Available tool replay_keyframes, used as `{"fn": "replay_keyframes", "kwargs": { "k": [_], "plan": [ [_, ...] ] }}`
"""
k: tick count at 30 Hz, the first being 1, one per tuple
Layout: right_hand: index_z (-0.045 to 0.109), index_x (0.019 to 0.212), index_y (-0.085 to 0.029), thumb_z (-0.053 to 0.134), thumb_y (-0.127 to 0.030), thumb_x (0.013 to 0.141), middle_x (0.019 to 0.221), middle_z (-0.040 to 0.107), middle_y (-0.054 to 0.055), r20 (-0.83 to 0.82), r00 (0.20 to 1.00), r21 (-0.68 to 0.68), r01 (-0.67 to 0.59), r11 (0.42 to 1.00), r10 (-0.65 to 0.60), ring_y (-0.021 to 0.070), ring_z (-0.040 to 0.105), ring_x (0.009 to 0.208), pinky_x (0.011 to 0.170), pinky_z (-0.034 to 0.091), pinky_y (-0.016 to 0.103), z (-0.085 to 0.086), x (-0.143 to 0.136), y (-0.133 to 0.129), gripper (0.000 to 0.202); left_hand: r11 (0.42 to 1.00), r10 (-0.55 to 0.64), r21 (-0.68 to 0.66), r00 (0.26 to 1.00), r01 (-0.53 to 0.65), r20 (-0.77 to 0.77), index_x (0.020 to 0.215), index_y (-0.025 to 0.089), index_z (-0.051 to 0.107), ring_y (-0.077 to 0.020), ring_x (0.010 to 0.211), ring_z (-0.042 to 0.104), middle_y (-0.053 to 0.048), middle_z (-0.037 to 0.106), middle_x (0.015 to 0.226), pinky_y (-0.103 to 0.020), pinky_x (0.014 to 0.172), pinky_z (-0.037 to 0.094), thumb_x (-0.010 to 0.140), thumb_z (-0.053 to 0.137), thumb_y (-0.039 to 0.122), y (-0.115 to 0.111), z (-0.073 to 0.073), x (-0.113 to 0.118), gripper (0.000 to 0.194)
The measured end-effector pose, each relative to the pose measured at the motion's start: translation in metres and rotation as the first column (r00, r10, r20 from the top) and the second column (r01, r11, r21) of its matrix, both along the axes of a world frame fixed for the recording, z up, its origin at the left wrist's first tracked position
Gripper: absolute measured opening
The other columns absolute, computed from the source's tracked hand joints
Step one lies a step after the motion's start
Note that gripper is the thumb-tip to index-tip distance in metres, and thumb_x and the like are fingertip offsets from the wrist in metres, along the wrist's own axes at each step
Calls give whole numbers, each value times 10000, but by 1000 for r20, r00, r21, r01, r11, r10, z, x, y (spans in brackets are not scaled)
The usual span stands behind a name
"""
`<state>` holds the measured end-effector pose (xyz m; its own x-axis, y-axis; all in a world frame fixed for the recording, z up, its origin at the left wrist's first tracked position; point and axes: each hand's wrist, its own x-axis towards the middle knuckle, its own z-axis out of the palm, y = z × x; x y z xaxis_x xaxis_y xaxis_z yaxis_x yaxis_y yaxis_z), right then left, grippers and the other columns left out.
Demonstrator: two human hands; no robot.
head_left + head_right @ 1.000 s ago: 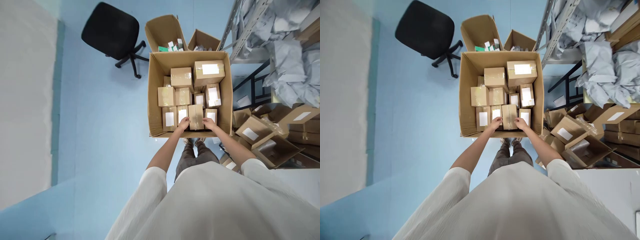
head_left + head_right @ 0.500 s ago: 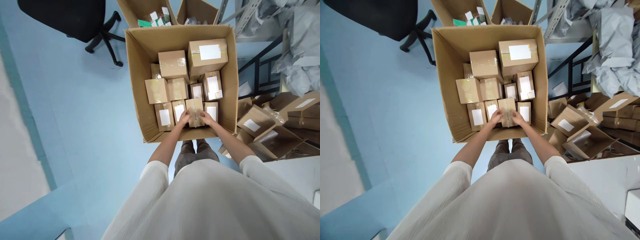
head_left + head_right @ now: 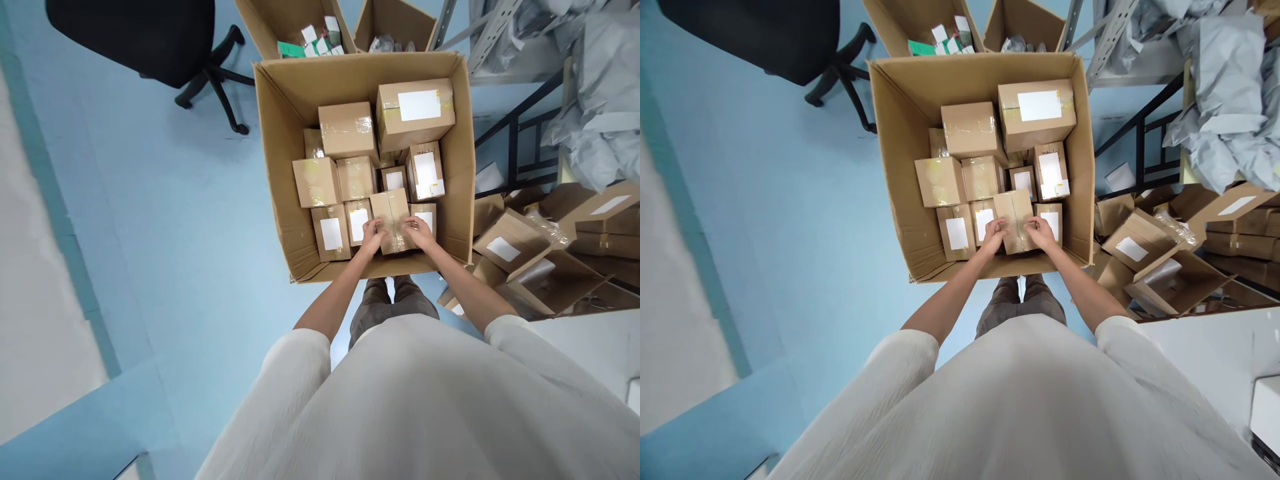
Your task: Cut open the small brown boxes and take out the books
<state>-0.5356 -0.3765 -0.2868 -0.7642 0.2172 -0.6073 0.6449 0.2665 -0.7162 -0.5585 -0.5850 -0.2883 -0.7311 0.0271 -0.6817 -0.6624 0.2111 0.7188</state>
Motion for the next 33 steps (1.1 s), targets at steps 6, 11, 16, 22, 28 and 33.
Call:
{"fn": "replay_keyframes", "kwargs": {
  "k": [6, 11, 16, 22, 28, 33],
  "plan": [
    [758, 1112, -257, 744, -373, 840, 1326, 760, 66, -140, 988, -12, 60, 998, -61, 300, 681, 1266, 1176, 514, 473, 40, -11, 7, 296, 1000, 4, 21, 983, 0, -185, 1258, 290, 747, -272, 1368, 578, -58, 567, 1493, -408, 1240, 441, 807, 719, 138, 1, 44, -7, 477],
    [761, 1103, -248, 721, -372, 850, 1279, 778, 67, -305, 947, 24, 118, 993, -105, 289, 677, 1258, 1198, 498, 466, 90, -13, 12, 284, 995, -62, 56, 941, 85, -333, 1291, 313, 741, -279, 1386, 568, -49, 581, 1517, -420, 1233, 451, 844, 705, 180, 7, 90, -15, 467],
    [758, 1149, -249, 723, -414, 872, 1320, 756, 72, -475, 869, 72, 197, 978, -140, 278, 659, 1276, 1213, 483, 476, 143, 6, 13, 324, 963, -143, 123, 840, 241, -524, 1344, 292, 712, -320, 1474, 507, -78, 502, 1618, -422, 1200, 484, 878, 733, 246, 16, 133, -21, 468],
    [763, 1126, -255, 729, -470, 906, 1428, 692, 91, -635, 735, 114, 395, 912, -239, 310, 611, 1385, 1237, 449, 525, 204, 61, 26, 310, 879, -264, 145, 717, 454, -645, 1389, 282, 679, -366, 1579, 394, -95, 465, 1665, -450, 1224, 470, 881, 777, 284, 44, 183, -8, 518],
    [758, 1194, -272, 708, -520, 950, 1511, 626, 85, -739, 621, 174, 552, 815, -262, 328, 556, 1464, 1245, 423, 552, 256, 139, 63, 351, 741, -344, 195, 612, 643, -712, 1456, 333, 637, -361, 1553, 434, -57, 416, 1709, -466, 1191, 512, 889, 751, 262, 97, 226, 33, 582],
    [759, 1173, -266, 708, -490, 949, 1500, 628, 84, -774, 536, 186, 700, 689, -336, 326, 536, 1481, 1255, 408, 555, 278, 218, 93, 321, 595, -430, 193, 512, 780, -744, 1482, 319, 616, -370, 1533, 452, -70, 404, 1721, -489, 1181, 528, 877, 767, 265, 157, 245, 79, 626]
  ]
}}
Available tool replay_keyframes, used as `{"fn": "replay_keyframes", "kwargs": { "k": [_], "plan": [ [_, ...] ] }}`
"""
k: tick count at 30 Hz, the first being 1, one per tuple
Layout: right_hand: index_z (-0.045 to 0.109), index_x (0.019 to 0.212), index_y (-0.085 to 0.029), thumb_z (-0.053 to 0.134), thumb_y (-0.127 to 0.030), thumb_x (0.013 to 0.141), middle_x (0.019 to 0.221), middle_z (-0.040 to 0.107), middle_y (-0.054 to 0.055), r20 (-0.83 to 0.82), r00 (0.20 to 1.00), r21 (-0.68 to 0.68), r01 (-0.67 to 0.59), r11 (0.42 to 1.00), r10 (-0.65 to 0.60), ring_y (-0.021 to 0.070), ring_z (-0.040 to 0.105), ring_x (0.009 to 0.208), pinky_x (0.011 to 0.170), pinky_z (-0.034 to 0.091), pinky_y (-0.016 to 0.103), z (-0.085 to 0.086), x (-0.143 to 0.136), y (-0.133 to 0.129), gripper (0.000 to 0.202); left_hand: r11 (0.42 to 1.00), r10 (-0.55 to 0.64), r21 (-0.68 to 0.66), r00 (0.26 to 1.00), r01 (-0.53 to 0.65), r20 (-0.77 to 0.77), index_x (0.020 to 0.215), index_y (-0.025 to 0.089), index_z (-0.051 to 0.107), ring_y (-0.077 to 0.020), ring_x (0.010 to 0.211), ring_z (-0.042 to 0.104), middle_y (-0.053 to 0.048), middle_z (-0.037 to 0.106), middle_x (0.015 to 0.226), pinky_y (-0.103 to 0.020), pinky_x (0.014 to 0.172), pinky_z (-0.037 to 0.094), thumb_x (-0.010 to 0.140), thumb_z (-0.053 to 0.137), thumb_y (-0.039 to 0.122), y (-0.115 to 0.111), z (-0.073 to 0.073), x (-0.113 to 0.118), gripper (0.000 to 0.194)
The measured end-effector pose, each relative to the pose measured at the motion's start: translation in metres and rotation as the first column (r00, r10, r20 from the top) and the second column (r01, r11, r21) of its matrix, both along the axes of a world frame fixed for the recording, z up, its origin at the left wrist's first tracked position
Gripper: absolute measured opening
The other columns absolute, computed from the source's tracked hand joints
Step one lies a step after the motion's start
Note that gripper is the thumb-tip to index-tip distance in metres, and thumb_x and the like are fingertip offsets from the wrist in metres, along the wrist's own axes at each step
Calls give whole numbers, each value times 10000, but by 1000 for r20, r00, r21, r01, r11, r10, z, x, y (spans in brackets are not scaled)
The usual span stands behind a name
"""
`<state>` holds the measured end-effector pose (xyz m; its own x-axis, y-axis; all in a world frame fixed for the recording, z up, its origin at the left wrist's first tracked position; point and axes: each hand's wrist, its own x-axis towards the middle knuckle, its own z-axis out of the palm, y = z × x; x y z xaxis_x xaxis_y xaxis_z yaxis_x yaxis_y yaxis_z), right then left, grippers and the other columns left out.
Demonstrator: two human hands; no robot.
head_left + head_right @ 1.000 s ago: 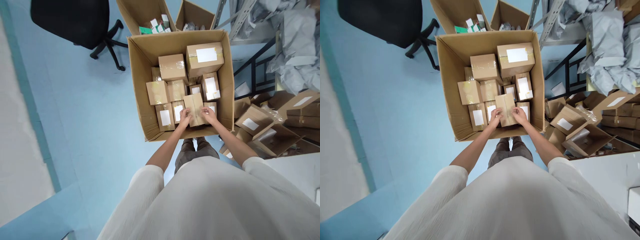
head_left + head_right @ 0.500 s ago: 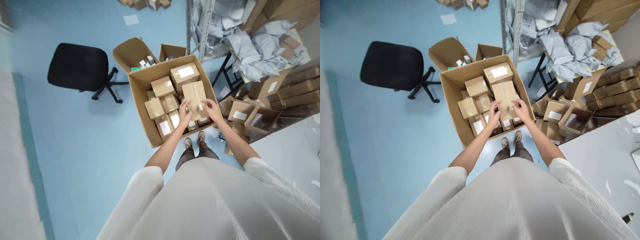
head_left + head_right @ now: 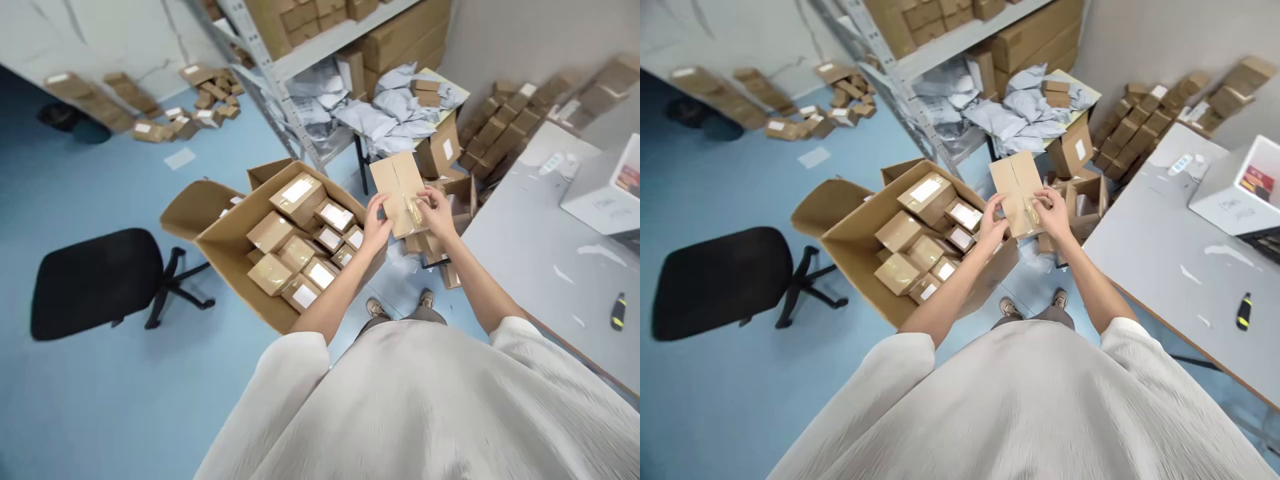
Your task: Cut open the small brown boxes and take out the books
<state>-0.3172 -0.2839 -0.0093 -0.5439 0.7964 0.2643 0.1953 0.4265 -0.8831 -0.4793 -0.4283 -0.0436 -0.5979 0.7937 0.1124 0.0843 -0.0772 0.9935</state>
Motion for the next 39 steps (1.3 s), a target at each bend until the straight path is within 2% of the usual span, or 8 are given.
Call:
{"fn": "replay_keyframes", "kwargs": {
  "k": [7, 14, 19, 23, 28, 32, 35, 39],
  "plan": [
    [773, 1098, -259, 733, -431, 899, 1419, 664, 85, 8, 963, -82, 270, 959, -270, 325, 550, 1451, 1233, 433, 531, -15, 134, 44, 266, 963, -265, -56, 964, 263, -17, 1468, 282, 633, -366, 1481, 513, -80, 489, 1665, -481, 1180, 540, 777, 749, 157, 102, -8, 100, 712],
    [789, 1078, -253, 751, -402, 848, 1392, 660, 110, 137, 890, -196, 455, 868, -436, 322, 508, 1473, 1236, 432, 506, -64, 263, 89, 276, 888, -427, -162, 902, 431, 60, 1408, 240, 675, -327, 1416, 582, -84, 542, 1622, -462, 1206, 522, 667, 674, 74, 186, -45, 217, 759],
    [785, 1049, -261, 763, -388, 806, 1378, 634, 103, 214, 848, -270, 528, 805, -485, 328, 486, 1483, 1295, 355, 541, -101, 325, 114, 275, 838, -494, -239, 868, 490, 48, 1380, 235, 695, -338, 1453, 564, -92, 584, 1581, -484, 1298, 414, 647, 686, 125, 231, -80, 279, 742],
    [773, 1050, -273, 745, -385, 798, 1431, 585, 101, 275, 814, -297, 578, 760, -512, 329, 438, 1522, 1314, 332, 559, -122, 357, 129, 277, 805, -528, -285, 847, 521, 59, 1403, 226, 674, -361, 1518, 513, -110, 570, 1597, -506, 1336, 346, 642, 709, 141, 262, -97, 318, 766],
    [734, 1181, -255, 687, -376, 840, 1551, 521, 133, 290, 826, -293, 557, 777, -483, 330, 376, 1575, 1268, 399, 546, -127, 374, 143, 365, 800, -544, -286, 839, 527, 26, 1416, 220, 657, -343, 1565, 462, -117, 522, 1643, -468, 1341, 336, 682, 706, 138, 283, -100, 334, 740],
    [702, 1266, -250, 648, -351, 896, 1663, 438, 147, 353, 791, -141, 573, 807, -500, 367, 327, 1606, 1304, 295, 625, -114, 364, 143, 387, 812, -520, -318, 854, 489, -13, 1425, 214, 649, -340, 1522, 501, -134, 563, 1602, -489, 1312, 371, 724, 698, 129, 281, -96, 323, 708],
    [702, 1269, -264, 607, -316, 929, 1662, 460, 136, 340, 833, -72, 486, 871, -436, 362, 351, 1592, 1303, 277, 649, -100, 339, 141, 356, 825, -486, -342, 873, 449, -25, 1424, 230, 653, -346, 1472, 542, -131, 604, 1558, -518, 1254, 432, 751, 706, 144, 269, -95, 302, 681],
    [726, 1223, -264, 603, -292, 931, 1526, 592, 137, 242, 942, -76, 255, 964, -231, 326, 479, 1504, 1289, 344, 586, -88, 281, 138, 318, 870, -385, -345, 922, 353, -28, 1421, 244, 660, -335, 1427, 578, -119, 638, 1513, -521, 1212, 470, 767, 728, 173, 241, -94, 261, 662]
  ]
}}
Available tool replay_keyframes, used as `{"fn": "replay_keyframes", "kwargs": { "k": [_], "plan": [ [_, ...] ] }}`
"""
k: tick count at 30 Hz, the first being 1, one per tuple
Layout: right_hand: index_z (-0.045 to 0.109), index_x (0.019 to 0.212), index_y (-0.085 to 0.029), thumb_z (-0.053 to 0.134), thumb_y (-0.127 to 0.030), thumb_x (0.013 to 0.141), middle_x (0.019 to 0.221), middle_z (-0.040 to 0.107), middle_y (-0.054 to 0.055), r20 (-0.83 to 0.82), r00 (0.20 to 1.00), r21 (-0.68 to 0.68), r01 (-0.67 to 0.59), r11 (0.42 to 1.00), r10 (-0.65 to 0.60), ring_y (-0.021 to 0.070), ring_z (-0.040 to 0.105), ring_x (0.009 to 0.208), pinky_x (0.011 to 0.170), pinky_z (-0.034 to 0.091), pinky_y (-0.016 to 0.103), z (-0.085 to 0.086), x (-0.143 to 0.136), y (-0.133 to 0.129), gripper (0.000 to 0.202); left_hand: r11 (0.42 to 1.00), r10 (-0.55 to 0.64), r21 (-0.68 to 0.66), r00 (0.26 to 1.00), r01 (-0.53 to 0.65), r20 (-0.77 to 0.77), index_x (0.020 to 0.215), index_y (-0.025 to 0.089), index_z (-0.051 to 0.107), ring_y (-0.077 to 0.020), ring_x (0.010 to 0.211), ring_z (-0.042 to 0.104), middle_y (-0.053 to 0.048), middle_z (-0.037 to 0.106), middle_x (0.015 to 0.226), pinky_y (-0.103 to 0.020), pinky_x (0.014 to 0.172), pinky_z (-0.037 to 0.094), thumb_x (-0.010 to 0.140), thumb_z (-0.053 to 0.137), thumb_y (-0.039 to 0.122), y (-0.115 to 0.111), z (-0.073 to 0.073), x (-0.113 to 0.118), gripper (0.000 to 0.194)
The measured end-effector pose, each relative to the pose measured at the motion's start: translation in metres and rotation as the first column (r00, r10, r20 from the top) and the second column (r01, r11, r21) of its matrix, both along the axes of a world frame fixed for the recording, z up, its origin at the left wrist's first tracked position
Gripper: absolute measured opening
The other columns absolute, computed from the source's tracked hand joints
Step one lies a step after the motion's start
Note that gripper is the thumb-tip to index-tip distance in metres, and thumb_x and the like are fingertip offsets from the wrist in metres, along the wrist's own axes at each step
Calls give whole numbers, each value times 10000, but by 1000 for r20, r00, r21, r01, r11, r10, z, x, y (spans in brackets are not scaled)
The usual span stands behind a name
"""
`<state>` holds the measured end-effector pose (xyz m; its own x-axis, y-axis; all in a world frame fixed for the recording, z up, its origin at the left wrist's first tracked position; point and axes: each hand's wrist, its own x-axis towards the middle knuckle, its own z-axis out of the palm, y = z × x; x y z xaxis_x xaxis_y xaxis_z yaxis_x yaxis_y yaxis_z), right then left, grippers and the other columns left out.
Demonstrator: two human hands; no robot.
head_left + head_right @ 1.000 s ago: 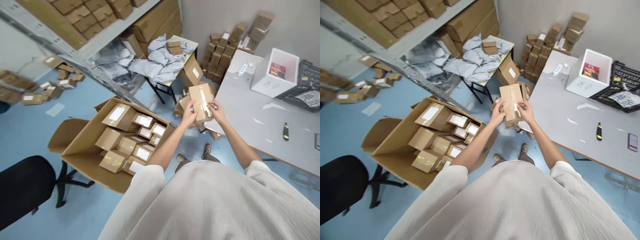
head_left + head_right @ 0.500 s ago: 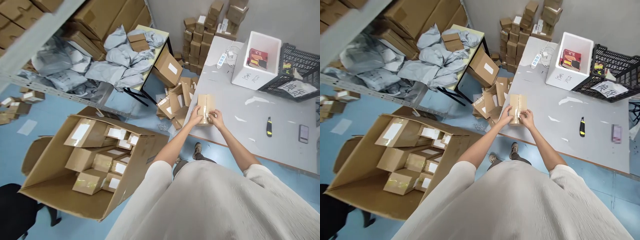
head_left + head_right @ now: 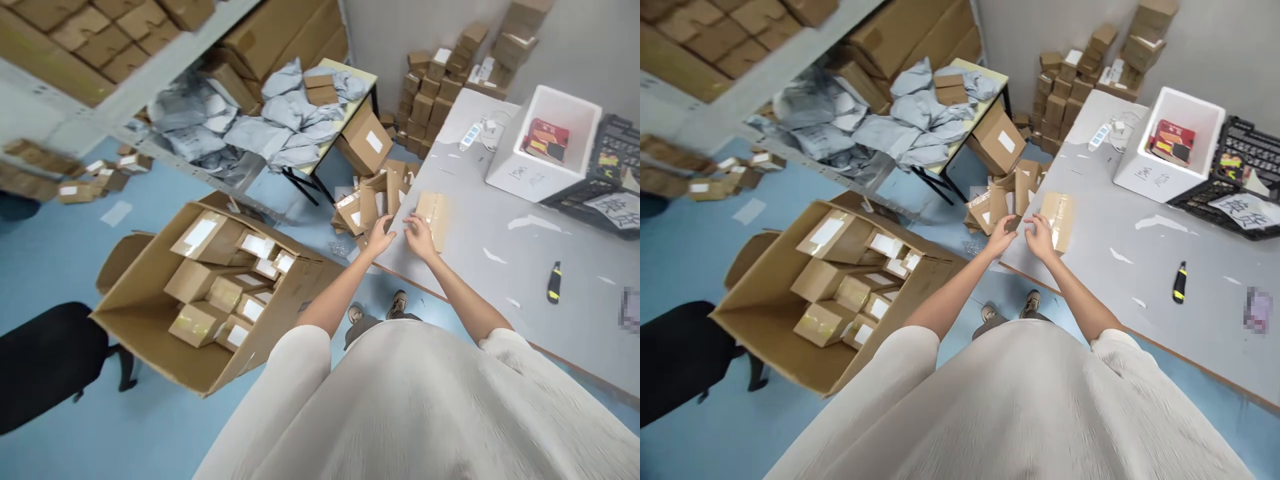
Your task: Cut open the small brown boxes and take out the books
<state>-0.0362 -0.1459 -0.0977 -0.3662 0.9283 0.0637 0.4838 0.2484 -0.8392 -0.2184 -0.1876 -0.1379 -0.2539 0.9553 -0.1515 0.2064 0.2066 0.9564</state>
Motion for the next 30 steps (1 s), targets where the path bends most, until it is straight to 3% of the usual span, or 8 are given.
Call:
{"fn": "replay_keyframes", "kwargs": {
  "k": [4, 8, 17, 23, 26, 30],
  "plan": [
    [743, 1156, -253, 611, -274, 915, 1397, 679, 126, -75, 976, 9, -202, 979, 202, 312, 569, 1413, 1263, 401, 544, 4, -72, -13, 276, 985, 172, 1, 985, -172, -5, 1391, 240, 677, -321, 1376, 614, -117, 658, 1477, -494, 1175, 505, 774, 736, 162, -44, 1, -56, 625],
    [756, 1093, -252, 597, -250, 891, 1278, 735, 105, -124, 914, 17, -388, 922, 387, 296, 644, 1294, 1217, 457, 513, 2, -144, -40, 258, 930, 367, -8, 930, -367, -32, 1363, 218, 687, -322, 1367, 626, -136, 655, 1469, -486, 1151, 527, 783, 716, 151, -103, 4, -116, 585],
    [755, 1087, -254, 592, -258, 884, 1207, 752, 85, -98, 713, -25, -699, 715, 694, 284, 674, 1214, 1131, 519, 477, -6, -300, -141, 260, 704, 710, -50, 704, -708, 27, 1318, 226, 700, -310, 1350, 645, -124, 684, 1457, -508, 1181, 509, 786, 642, 118, -259, -10, -237, 546],
    [751, 1093, -243, 630, -255, 844, 1201, 729, 92, 44, 648, -135, -750, 648, 760, 287, 673, 1167, 1131, 521, 485, -36, -381, -199, 278, 620, 785, -151, 613, -770, 91, 1259, 204, 710, -285, 1314, 660, -124, 723, 1370, -497, 1220, 474, 802, 664, 136, -340, -36, -301, 464],
    [747, 1105, -227, 664, -266, 829, 1186, 710, 90, 165, 643, -223, -715, 663, 748, 280, 668, 1163, 1153, 500, 477, -52, -405, -213, 291, 596, 802, -214, 585, -774, 120, 1267, 214, 693, -247, 1304, 663, -110, 727, 1352, -459, 1191, 498, 816, 645, 137, -363, -51, -322, 461],
    [738, 1113, -214, 704, -289, 803, 1163, 686, 70, 323, 627, -311, -637, 705, 709, 261, 673, 1134, 1150, 497, 449, -73, -423, -217, 321, 579, 815, -297, 550, -759, 181, 1296, 206, 687, -246, 1294, 677, -133, 733, 1358, -454, 1163, 517, 808, 628, 118, -377, -68, -336, 499]
  ]
}}
